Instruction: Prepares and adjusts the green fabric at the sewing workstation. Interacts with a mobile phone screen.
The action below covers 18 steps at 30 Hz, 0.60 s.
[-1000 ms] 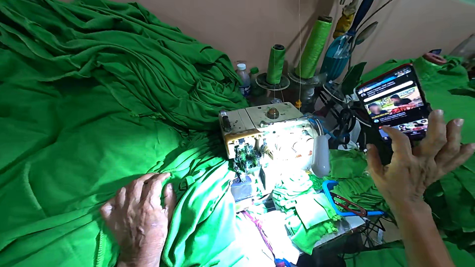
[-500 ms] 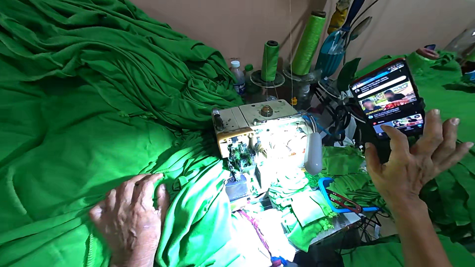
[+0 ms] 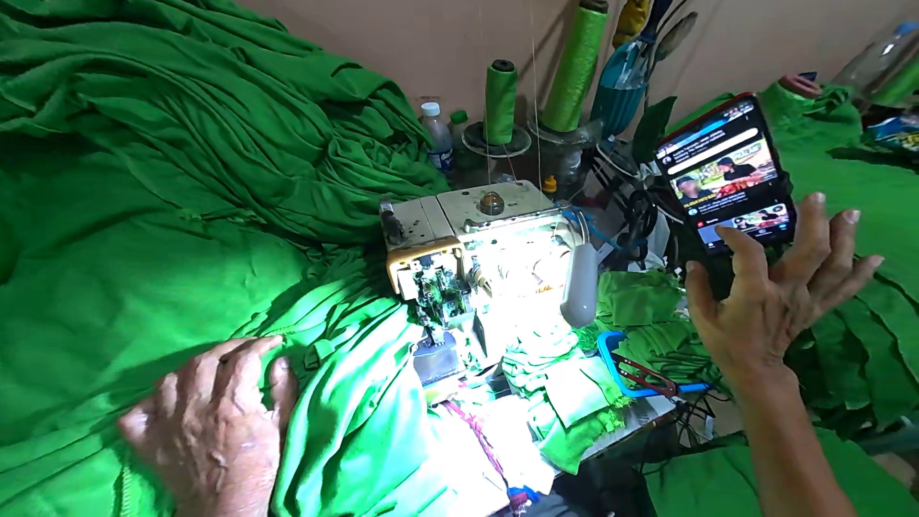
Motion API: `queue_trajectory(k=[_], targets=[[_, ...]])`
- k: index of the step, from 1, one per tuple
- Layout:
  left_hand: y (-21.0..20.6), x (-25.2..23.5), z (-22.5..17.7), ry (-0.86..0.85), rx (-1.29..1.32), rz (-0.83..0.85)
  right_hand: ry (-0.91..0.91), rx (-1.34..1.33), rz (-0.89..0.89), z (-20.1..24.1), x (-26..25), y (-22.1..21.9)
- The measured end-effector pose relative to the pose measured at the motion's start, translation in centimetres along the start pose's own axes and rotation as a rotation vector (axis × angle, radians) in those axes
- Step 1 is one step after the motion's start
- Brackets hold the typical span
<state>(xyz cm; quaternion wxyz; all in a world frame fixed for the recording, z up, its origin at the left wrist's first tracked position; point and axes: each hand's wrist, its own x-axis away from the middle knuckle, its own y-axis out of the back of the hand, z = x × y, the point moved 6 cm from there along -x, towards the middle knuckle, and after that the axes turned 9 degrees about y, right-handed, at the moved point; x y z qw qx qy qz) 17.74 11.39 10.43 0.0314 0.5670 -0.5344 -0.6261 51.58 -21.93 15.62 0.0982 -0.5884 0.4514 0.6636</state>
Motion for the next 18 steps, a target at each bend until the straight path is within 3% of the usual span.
queue_trajectory(k=[18], targets=[[-0.01,0.07,0.02,-0.008,0.004,-0.011,0.002,-0.003,-0.011,0.10,-0.17,-0.01]])
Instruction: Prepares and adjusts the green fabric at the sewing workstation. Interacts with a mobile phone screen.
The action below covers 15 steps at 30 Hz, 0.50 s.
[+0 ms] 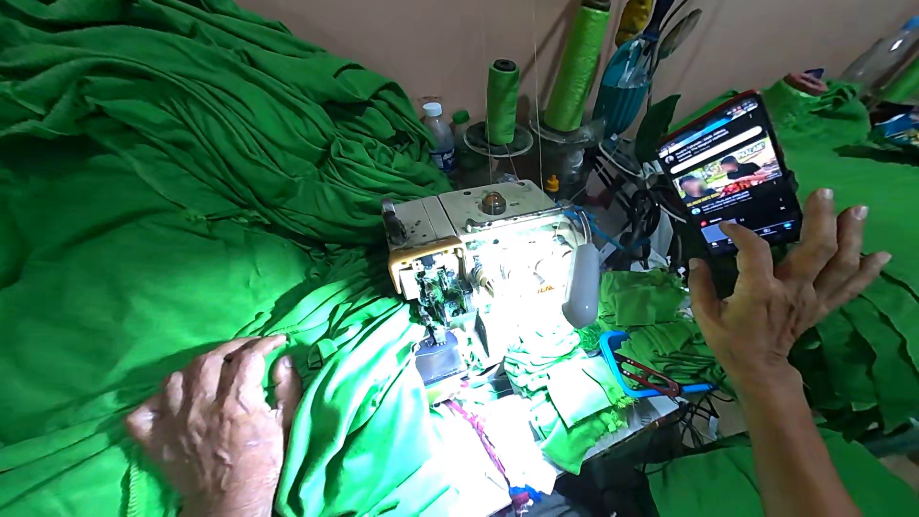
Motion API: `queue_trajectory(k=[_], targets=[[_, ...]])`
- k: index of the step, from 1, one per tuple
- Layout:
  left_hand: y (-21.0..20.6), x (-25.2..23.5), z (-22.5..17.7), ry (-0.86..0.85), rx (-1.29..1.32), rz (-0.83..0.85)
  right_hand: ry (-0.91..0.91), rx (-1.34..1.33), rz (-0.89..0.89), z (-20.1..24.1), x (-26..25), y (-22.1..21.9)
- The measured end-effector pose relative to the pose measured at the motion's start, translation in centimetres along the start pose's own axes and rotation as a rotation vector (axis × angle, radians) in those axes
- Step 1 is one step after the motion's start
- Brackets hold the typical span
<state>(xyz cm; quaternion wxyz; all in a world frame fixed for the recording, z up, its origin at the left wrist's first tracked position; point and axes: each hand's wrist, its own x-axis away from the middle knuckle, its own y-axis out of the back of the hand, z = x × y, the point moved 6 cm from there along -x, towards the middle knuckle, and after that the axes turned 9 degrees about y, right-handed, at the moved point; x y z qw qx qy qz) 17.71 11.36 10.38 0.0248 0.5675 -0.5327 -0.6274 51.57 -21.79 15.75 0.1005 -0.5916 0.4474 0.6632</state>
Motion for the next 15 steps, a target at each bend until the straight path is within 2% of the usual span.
queue_trajectory(k=[15], targets=[[0.11,-0.07,-0.18,-0.003,-0.017,0.001,-0.010,0.014,-0.002,-0.24,0.19,0.06]])
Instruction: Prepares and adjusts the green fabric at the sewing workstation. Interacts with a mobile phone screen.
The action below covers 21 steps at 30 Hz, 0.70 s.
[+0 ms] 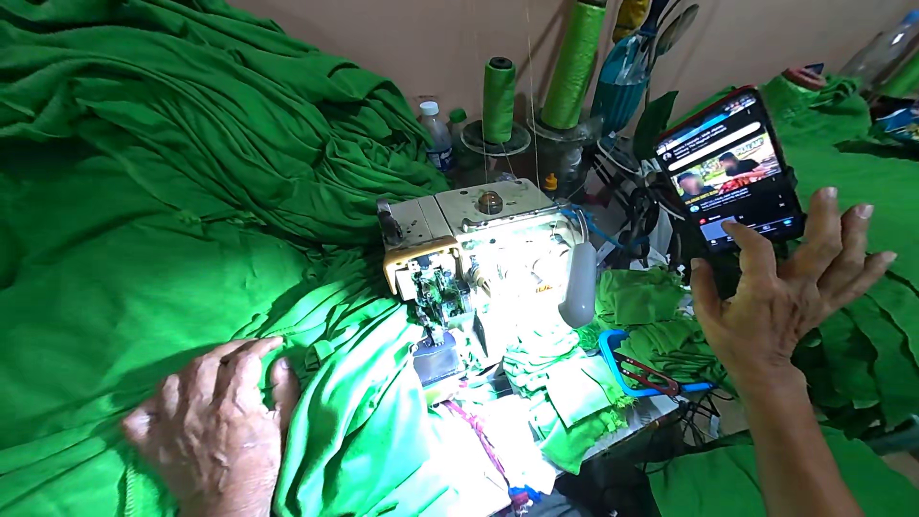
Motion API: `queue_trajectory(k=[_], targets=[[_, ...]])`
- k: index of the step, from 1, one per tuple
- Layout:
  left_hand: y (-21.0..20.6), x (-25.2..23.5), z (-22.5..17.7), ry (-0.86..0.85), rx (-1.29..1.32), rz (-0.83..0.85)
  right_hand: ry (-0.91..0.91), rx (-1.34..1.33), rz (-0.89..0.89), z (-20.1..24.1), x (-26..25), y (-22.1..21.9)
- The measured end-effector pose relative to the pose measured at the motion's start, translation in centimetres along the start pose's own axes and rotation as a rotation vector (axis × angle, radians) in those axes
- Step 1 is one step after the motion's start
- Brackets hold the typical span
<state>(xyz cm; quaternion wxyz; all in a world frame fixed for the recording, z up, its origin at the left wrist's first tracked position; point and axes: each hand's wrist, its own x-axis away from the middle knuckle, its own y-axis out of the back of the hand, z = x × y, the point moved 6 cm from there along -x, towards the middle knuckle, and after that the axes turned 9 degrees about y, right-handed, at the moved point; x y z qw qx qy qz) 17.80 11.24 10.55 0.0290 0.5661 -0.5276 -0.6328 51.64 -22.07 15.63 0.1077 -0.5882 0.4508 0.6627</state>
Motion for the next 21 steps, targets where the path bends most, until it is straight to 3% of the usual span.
queue_trajectory(k=[21], targets=[[0.26,0.06,-0.27,0.001,0.007,-0.022,-0.001,-0.015,0.012,0.21,-0.50,-0.03]])
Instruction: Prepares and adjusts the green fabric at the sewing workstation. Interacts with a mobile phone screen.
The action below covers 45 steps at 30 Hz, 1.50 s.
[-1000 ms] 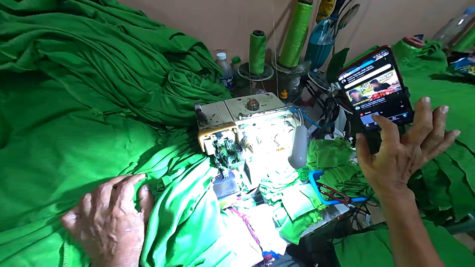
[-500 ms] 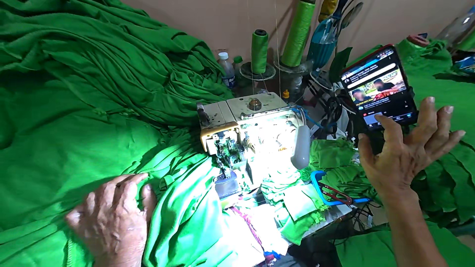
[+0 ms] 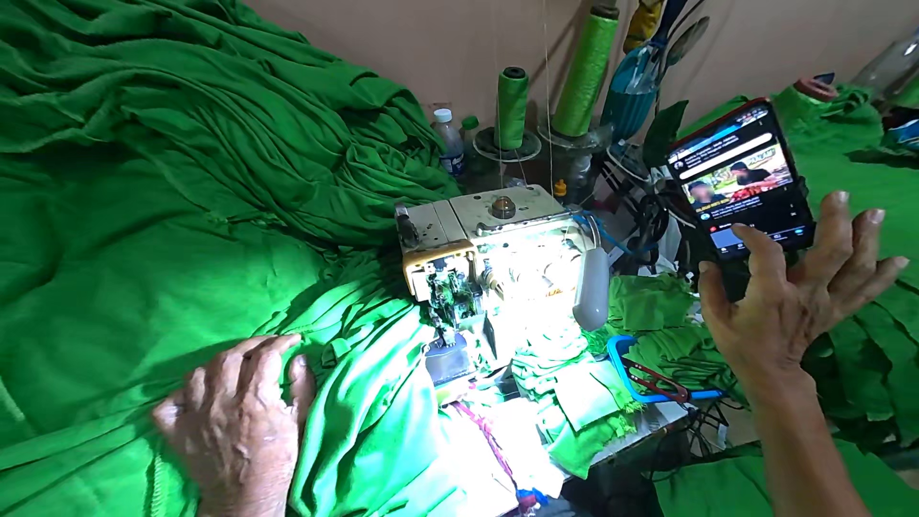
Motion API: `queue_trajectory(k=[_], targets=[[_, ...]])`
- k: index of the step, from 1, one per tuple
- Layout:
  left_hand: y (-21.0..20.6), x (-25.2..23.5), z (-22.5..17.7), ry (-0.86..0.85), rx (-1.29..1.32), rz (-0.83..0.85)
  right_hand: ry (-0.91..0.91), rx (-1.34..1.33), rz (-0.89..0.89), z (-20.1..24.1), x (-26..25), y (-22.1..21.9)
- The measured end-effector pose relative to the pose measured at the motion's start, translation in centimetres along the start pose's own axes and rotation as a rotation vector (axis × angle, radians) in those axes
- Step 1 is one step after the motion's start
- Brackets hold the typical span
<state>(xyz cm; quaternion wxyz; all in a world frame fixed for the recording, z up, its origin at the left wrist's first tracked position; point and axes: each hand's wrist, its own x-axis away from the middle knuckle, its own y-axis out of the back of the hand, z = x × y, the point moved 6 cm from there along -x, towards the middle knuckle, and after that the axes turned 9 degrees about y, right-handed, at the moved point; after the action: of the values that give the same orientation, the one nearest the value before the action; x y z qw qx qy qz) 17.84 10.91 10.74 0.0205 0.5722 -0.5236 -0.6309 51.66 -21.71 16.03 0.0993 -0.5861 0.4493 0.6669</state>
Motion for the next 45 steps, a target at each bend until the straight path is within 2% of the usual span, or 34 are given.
queue_trajectory(k=[45], targets=[[0.32,-0.13,-0.45,-0.020,-0.009,-0.052,0.019,-0.025,-0.010,0.68,-0.40,-0.06]])
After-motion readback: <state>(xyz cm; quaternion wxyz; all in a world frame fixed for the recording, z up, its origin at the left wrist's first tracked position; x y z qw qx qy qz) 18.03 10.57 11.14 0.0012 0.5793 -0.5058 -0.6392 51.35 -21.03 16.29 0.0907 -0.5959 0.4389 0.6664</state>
